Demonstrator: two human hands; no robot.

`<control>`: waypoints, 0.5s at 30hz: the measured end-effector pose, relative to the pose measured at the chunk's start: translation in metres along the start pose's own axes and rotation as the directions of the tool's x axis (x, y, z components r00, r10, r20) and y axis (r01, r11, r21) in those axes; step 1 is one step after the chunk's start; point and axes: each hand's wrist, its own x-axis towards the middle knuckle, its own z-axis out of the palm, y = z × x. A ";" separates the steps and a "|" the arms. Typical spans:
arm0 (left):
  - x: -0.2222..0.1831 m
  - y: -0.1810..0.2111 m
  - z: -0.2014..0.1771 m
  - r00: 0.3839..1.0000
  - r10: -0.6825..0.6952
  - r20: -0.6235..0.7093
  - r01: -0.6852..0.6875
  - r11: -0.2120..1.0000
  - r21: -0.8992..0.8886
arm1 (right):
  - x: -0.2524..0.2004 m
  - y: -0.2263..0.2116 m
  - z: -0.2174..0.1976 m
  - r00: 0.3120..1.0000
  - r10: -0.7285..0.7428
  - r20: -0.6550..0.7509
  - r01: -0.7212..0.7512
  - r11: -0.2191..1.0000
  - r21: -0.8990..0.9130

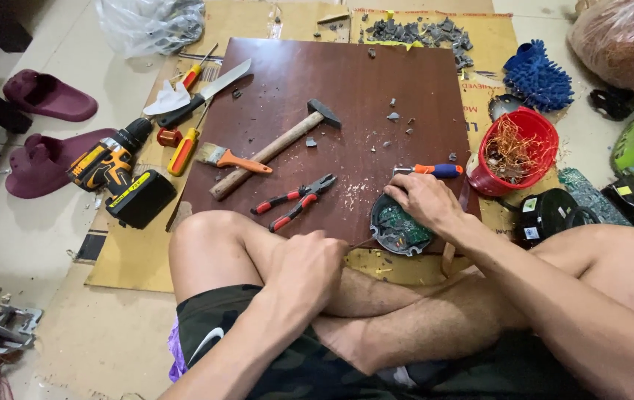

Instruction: The person sits on the floor and uses a screwdriver and pliers to scrape and remove material from a small circular electronic component. They repeatedly scrape the surface and occasionally use pliers to pull off pieces, working on the same object throughout the clip.

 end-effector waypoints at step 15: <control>0.065 0.008 -0.022 0.965 0.011 0.262 0.041 0.980 -0.193 | -0.019 0.011 -0.025 0.995 0.059 -0.075 -0.045 0.984 0.175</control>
